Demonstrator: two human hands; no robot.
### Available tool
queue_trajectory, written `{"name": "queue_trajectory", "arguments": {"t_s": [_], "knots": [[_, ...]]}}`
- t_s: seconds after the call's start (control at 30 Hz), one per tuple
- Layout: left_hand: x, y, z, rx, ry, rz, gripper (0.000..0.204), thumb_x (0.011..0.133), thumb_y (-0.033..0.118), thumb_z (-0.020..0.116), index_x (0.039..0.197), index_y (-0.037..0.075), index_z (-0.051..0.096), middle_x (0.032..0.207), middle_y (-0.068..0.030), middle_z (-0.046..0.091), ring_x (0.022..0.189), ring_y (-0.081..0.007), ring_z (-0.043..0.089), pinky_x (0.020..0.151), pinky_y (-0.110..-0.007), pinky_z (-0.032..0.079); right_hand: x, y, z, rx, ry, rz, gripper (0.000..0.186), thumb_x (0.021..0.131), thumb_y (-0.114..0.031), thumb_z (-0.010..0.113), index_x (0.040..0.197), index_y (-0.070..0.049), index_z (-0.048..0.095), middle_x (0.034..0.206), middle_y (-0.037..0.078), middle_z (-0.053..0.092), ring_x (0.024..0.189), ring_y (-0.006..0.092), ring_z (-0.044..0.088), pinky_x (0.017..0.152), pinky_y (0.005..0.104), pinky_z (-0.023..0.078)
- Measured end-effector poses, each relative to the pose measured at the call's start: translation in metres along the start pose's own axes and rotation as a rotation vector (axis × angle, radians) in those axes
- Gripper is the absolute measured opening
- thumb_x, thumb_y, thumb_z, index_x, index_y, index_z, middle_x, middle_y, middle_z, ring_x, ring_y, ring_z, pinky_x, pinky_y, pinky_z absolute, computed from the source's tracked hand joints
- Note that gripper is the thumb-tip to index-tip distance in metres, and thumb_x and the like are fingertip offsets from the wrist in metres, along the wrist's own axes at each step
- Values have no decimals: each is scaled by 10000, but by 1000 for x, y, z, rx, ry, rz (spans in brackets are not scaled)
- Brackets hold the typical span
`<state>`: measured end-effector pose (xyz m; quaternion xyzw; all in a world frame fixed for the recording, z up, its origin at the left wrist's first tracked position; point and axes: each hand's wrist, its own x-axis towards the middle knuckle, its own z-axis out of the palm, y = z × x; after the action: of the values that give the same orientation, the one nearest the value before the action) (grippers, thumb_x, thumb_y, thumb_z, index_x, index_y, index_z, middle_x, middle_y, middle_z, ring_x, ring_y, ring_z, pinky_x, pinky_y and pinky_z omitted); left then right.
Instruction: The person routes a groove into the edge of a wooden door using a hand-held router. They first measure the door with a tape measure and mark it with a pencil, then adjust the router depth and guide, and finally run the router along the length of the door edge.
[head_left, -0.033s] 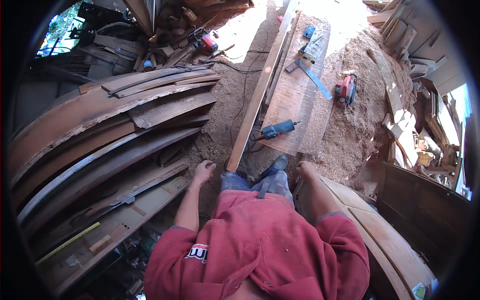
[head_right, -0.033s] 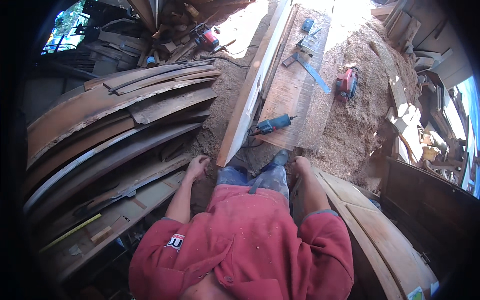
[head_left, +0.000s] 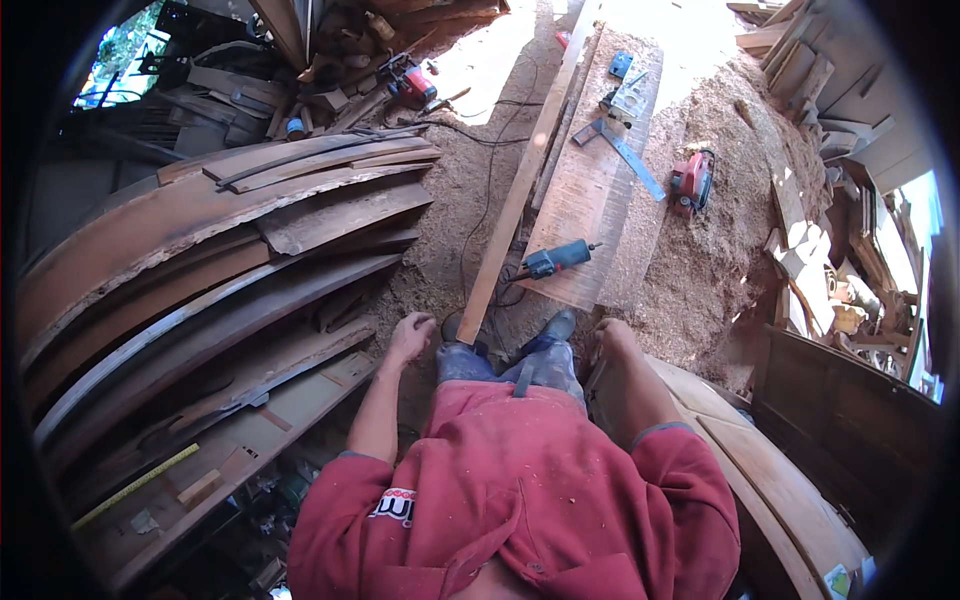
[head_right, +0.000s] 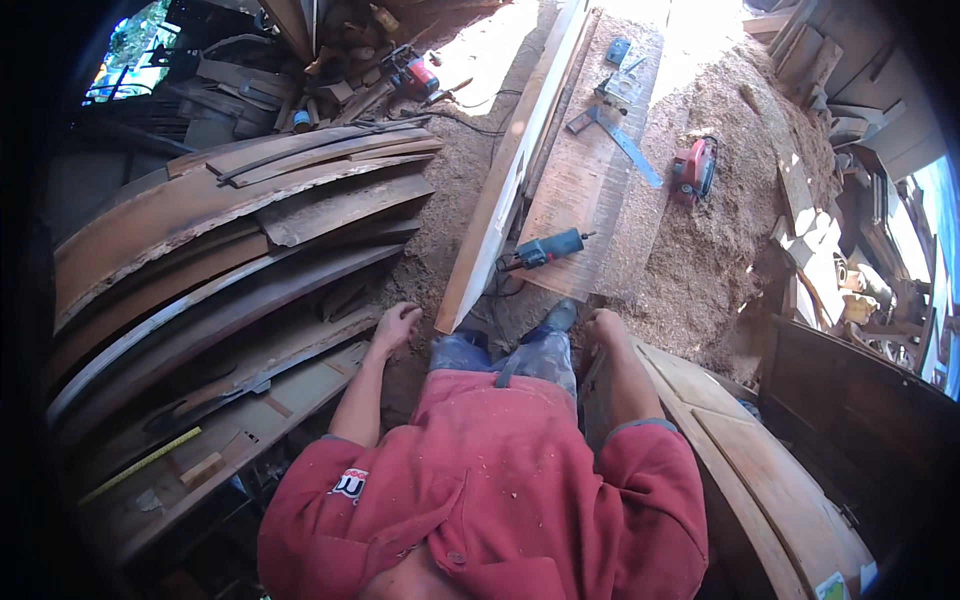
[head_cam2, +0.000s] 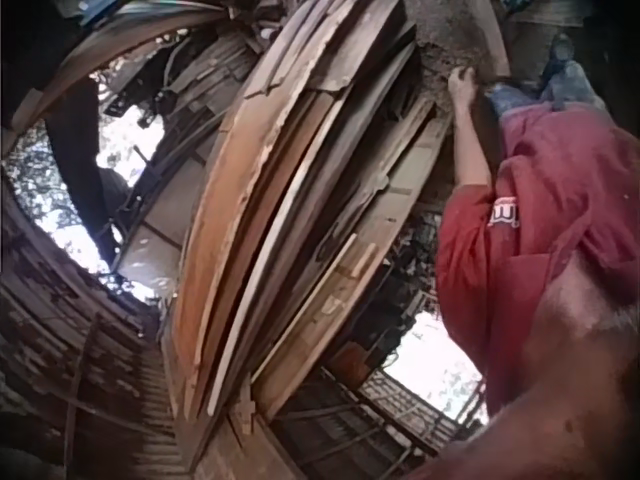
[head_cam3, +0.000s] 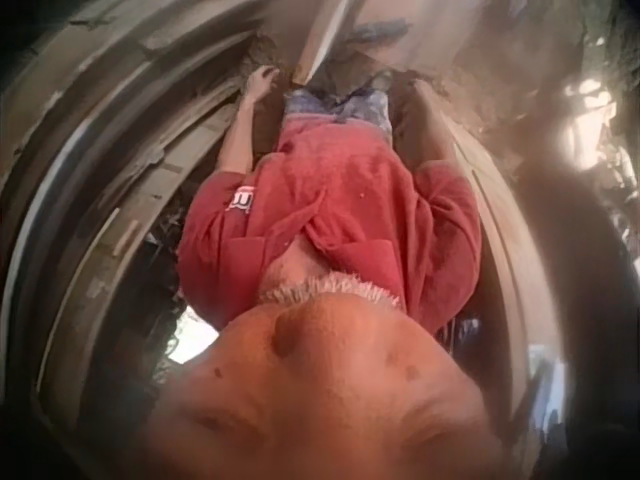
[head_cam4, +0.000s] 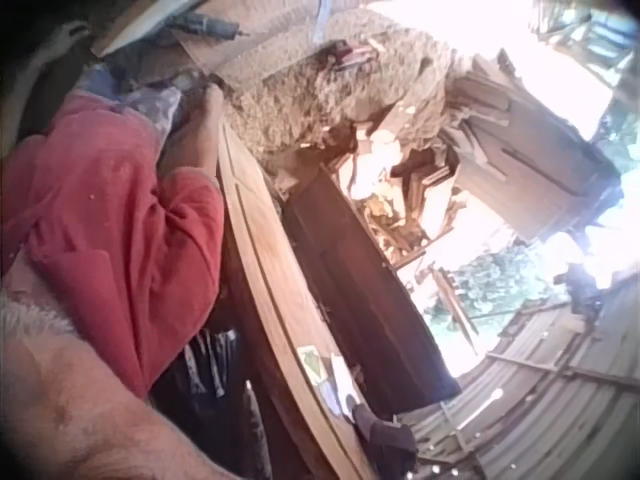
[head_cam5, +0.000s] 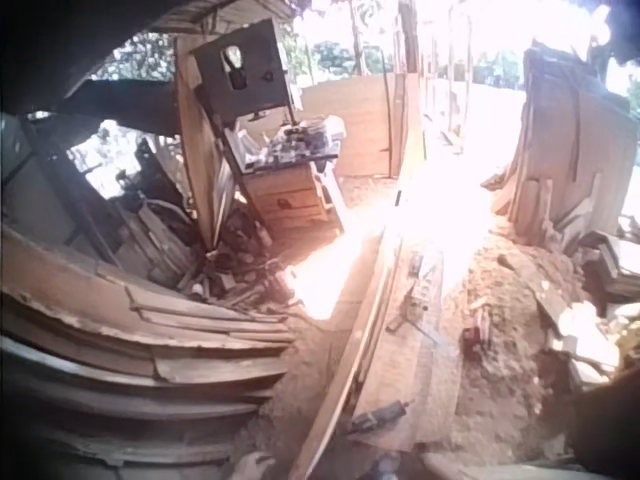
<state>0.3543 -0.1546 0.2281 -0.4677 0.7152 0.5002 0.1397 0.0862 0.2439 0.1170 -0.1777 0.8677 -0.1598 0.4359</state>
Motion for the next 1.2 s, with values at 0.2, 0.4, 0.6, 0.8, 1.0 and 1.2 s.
{"name": "queue_trajectory", "arguments": {"t_s": [0.2,0.4,0.6,0.8,1.0,1.2], "knots": [[-21,116,-6,-278,-249,399,494,959,327,639,1330,18,534,1000,-64,661,834,-128,616,754,-283,515,19,-37,-9,-104,123,-43,261,843,-226,651,1056,-102,738,996,169,722,911,308,700,842,393,545],[6,117,-36,67,-395,662,539,933,340,665,1329,2,527,1006,-108,662,904,-172,634,825,-314,521,-18,-165,13,588,183,37,390,982,-368,560,1115,-25,689,937,132,724,847,196,703,737,339,546],[97,42,-104,112,-443,455,489,881,404,691,1185,23,648,1020,-166,705,946,-254,675,852,-364,526,-100,-289,53,1335,367,81,505,1061,-422,386,1203,7,610,909,80,671,714,124,636,668,283,538],[165,-10,-159,-2,-351,318,387,896,352,688,1102,26,667,903,-106,690,755,-199,668,698,-339,540,-94,-267,92,1117,438,134,386,1053,-353,399,1178,-50,603,934,61,675,719,140,651,629,271,563],[164,-55,-172,-97,-248,191,347,921,305,660,1082,-1,665,823,-69,670,649,-136,627,592,-303,517,-54,-188,140,498,307,170,238,861,-197,646,1037,-43,685,869,168,705,759,296,695,677,414,552],[113,-125,-158,12,-124,-4,358,906,326,661,1044,-3,668,793,-66,665,642,-138,623,595,-309,507,0,-169,128,201,132,-116,261,843,-247,603,990,-60,712,986,219,700,947,403,666,820,464,536]]}}
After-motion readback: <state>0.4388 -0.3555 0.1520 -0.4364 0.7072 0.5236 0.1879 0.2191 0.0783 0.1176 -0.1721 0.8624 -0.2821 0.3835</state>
